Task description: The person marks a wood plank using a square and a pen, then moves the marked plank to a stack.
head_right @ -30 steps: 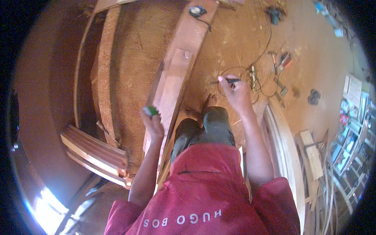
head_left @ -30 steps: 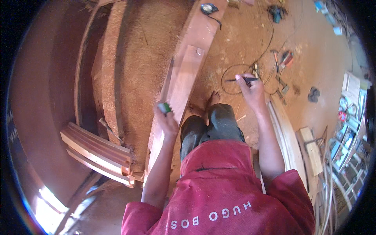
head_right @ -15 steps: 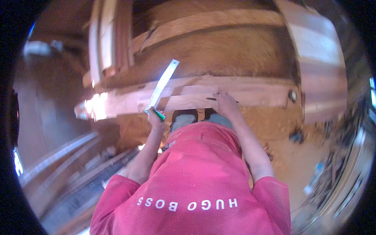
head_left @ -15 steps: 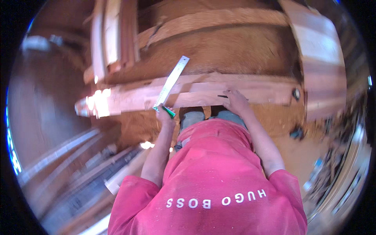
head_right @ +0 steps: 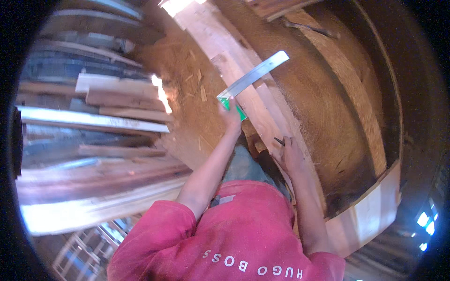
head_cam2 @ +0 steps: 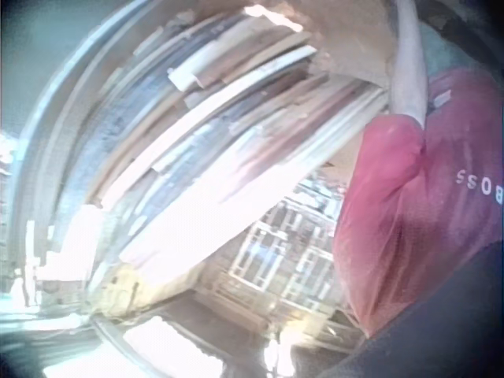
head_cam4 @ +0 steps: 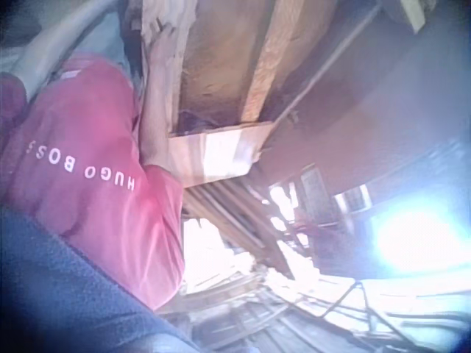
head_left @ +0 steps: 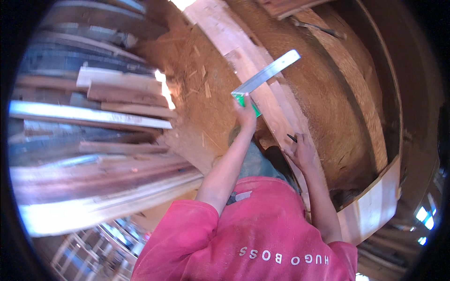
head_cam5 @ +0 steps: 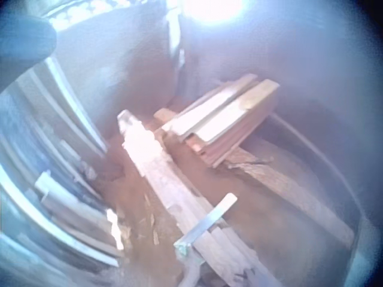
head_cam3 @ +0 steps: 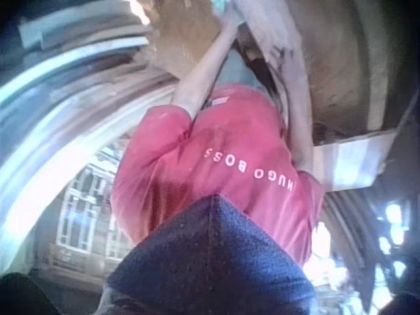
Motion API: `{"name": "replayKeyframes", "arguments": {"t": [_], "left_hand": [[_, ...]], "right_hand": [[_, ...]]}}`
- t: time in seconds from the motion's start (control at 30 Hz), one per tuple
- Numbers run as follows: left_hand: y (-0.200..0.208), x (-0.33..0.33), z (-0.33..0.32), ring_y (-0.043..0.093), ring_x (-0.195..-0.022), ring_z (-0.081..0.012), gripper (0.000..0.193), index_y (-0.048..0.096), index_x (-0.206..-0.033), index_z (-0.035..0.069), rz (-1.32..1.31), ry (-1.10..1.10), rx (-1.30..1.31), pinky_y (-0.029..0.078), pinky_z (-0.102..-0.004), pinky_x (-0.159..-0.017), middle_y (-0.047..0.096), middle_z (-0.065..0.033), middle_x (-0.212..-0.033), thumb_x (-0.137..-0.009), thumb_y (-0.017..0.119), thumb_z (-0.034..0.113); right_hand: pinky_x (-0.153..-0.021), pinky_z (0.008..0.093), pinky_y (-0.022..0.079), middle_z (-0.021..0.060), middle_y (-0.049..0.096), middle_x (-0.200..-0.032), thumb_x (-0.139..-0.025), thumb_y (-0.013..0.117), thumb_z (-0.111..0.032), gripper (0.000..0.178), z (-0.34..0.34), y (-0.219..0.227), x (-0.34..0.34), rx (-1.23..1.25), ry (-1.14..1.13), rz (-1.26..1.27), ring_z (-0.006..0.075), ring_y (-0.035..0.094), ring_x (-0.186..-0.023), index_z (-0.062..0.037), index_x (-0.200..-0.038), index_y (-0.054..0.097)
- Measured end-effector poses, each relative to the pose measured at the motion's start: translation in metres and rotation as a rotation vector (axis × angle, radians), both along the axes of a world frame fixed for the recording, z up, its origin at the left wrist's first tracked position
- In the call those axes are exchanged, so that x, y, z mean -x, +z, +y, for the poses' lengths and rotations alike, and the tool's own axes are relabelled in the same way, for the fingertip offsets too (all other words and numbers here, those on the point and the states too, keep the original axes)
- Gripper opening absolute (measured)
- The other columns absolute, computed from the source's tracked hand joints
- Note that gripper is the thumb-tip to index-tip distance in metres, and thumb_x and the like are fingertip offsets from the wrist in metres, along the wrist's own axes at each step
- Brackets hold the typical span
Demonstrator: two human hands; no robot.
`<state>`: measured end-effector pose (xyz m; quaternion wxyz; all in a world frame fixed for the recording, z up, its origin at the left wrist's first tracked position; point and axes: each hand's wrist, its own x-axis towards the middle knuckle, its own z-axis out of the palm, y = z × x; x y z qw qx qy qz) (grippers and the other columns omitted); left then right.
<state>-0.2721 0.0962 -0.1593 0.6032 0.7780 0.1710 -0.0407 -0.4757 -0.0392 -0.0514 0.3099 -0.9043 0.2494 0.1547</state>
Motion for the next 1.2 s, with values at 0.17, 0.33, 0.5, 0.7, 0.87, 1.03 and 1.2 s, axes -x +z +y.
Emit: {"name": "replayKeyframes", "arguments": {"t": [0.17,0.33,0.5,0.7,0.87,1.03,1.2], "left_hand": [[0.027,0.006,-0.036,0.065,-0.092,-0.0317,0.043,0.054,-0.116,0.001,0.113,-0.031,-0.004,0.049,-0.0448,-0.085,0.067,-0.0171,-0.098,-0.094,0.072,0.033],[0.029,-0.001,-0.039,0.065,-0.101,-0.0364,0.049,0.049,-0.112,-0.003,0.182,-0.005,0.033,0.049,-0.0448,-0.088,0.065,-0.0235,-0.105,-0.093,0.073,0.036],[0.024,-0.005,-0.021,0.068,-0.096,-0.0310,0.044,0.048,-0.116,-0.002,0.127,-0.012,0.153,0.052,-0.0436,-0.084,0.068,-0.0196,-0.102,-0.096,0.071,0.031],[0.031,-0.034,-0.016,0.068,-0.095,-0.0306,0.044,0.049,-0.119,0.001,0.195,-0.027,0.213,0.052,-0.0424,-0.085,0.068,-0.0177,-0.104,-0.094,0.073,0.029],[0.019,-0.044,-0.021,0.069,-0.097,-0.0328,0.049,0.049,-0.124,0.002,0.148,0.012,0.126,0.052,-0.0426,-0.086,0.069,-0.0186,-0.105,-0.093,0.074,0.031],[0.047,-0.066,-0.013,0.066,-0.101,-0.0287,0.049,0.049,-0.126,0.002,0.269,-0.104,0.126,0.052,-0.0413,-0.089,0.067,-0.0165,-0.111,-0.091,0.076,0.024],[0.020,-0.064,-0.015,0.063,-0.099,-0.0202,0.043,0.052,-0.123,0.002,0.158,-0.063,0.265,0.051,-0.0369,-0.088,0.065,-0.0105,-0.110,-0.091,0.077,0.018]], "right_hand": [[-0.092,0.0484,0.053,0.0211,0.057,-0.126,-0.078,0.088,-0.033,0.070,-0.020,-0.007,0.014,0.070,0.115,0.117,0.0421,0.061,-0.113,-0.0009,-0.130,0.053],[-0.088,0.0486,0.053,0.0206,0.058,-0.123,-0.077,0.088,-0.038,0.071,-0.020,-0.004,0.004,0.090,0.137,0.106,0.0427,0.062,-0.109,-0.0014,-0.127,0.053],[-0.086,0.0492,0.054,0.0203,0.059,-0.119,-0.076,0.089,-0.039,0.071,-0.022,-0.001,0.000,0.097,0.155,0.155,0.0426,0.062,-0.107,-0.0018,-0.125,0.053],[-0.082,0.0497,0.053,0.0198,0.060,-0.115,-0.074,0.090,-0.041,0.069,-0.023,-0.003,-0.010,0.073,0.175,0.171,0.0429,0.064,-0.102,-0.0023,-0.118,0.053],[-0.081,0.0497,0.053,0.0189,0.062,-0.112,-0.073,0.091,-0.042,0.069,-0.027,-0.005,-0.016,0.090,0.221,0.205,0.0422,0.064,-0.100,-0.0024,-0.115,0.053],[-0.083,0.0492,0.052,0.0188,0.064,-0.110,-0.074,0.090,-0.039,0.065,-0.030,0.001,-0.026,0.061,0.214,0.243,0.0411,0.064,-0.101,-0.0031,-0.115,0.056],[-0.085,0.0482,0.052,0.0180,0.066,-0.103,-0.080,0.086,-0.030,0.050,-0.051,0.009,-0.057,0.021,0.267,0.317,0.0391,0.064,-0.099,-0.0029,-0.113,0.061]]}}
